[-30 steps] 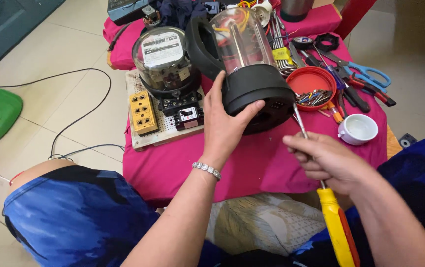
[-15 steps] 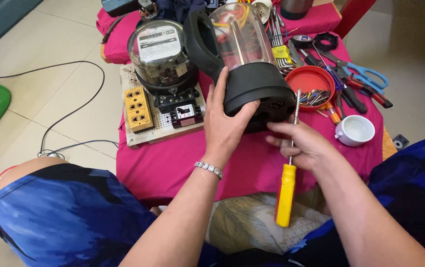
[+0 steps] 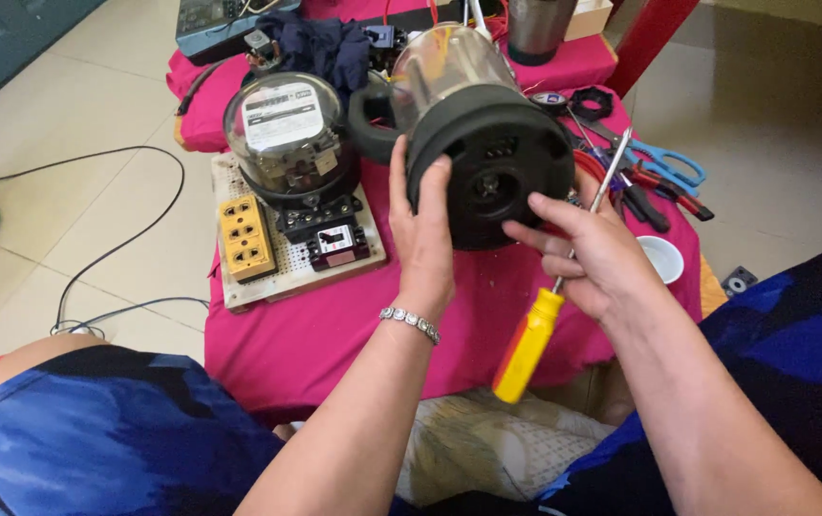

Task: The person sits on the floor and works on a small table, first handling a yellow electrical socket and a red container of screws. They then pick up a black blender base, turn it over, and use a yellow screwdriver to unscrew the bottom cover.

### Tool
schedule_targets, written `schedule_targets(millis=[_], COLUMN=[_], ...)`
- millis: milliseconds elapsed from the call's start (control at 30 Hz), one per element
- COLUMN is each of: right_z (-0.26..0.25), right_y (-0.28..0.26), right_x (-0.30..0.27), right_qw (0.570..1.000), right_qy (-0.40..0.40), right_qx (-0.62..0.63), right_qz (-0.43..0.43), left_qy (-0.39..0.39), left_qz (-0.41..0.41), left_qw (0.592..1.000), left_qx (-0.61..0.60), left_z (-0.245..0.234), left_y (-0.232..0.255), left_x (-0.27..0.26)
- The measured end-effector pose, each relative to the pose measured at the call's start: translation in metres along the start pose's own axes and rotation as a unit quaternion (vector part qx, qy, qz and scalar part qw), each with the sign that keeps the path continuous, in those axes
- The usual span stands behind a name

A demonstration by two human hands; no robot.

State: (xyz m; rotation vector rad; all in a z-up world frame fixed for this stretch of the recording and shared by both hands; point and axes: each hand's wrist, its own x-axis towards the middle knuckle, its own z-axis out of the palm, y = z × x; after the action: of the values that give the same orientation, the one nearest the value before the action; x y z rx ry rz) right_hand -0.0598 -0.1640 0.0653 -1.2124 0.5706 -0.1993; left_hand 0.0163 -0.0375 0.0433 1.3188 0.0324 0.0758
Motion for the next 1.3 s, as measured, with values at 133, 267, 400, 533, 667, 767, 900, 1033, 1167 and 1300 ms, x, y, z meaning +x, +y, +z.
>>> schedule_targets(millis=[133, 267, 400, 533, 667, 767, 900, 1033, 1167, 1300], right_z=[0.01, 0.002, 0.007, 0.019, -0.005, -0.032, -0.043, -0.033, -0.051, -0.07], right_y=[-0.012, 0.019, 0.034, 0.004, 0.02, 0.058, 0.058, 0.043, 0.067, 0.085], right_x=[-0.004, 0.019, 0.018, -0.025, -0.037, -0.029, -0.055, -0.103, -0.115, -0.116], right_qw=[1.0, 0.999, 0.997, 0.992, 0.973, 0.965, 0.984, 0.975, 0.952, 0.934], right_qy=[-0.014, -0.011, -0.021, -0.007, -0.052, -0.066, 0.0, 0.008, -0.056, -0.075], right_qx=[0.015, 0.03, 0.019, -0.019, 0.047, 0.047, -0.01, -0.095, -0.218, -0.303], right_qz=[-0.022, 0.002, 0.067, 0.126, 0.221, 0.251, 0.179, 0.202, 0.209, 0.176], left_qy=[0.037, 0.052, 0.114, 0.102, 0.113, 0.115, 0.039, 0.012, 0.008, -0.008], left_qz=[-0.09, -0.15, -0.223, -0.216, -0.211, -0.204, -0.2, -0.245, -0.257, -0.242], left_qw=[0.993, 0.958, 0.903, 0.91, 0.909, 0.91, 0.921, 0.928, 0.934, 0.935], left_qx=[-0.072, -0.237, -0.35, -0.339, -0.342, -0.343, -0.332, -0.281, -0.249, -0.258], left_z=[0.016, 0.022, 0.035, 0.042, 0.047, 0.045, 0.032, 0.029, 0.023, 0.019], left_y=[0.008, 0.011, 0.025, 0.046, 0.036, 0.029, 0.041, 0.061, 0.054, 0.05], left_x=[0.001, 0.002, 0.019, 0.012, 0.016, 0.024, 0.01, 0.0, -0.002, -0.008])
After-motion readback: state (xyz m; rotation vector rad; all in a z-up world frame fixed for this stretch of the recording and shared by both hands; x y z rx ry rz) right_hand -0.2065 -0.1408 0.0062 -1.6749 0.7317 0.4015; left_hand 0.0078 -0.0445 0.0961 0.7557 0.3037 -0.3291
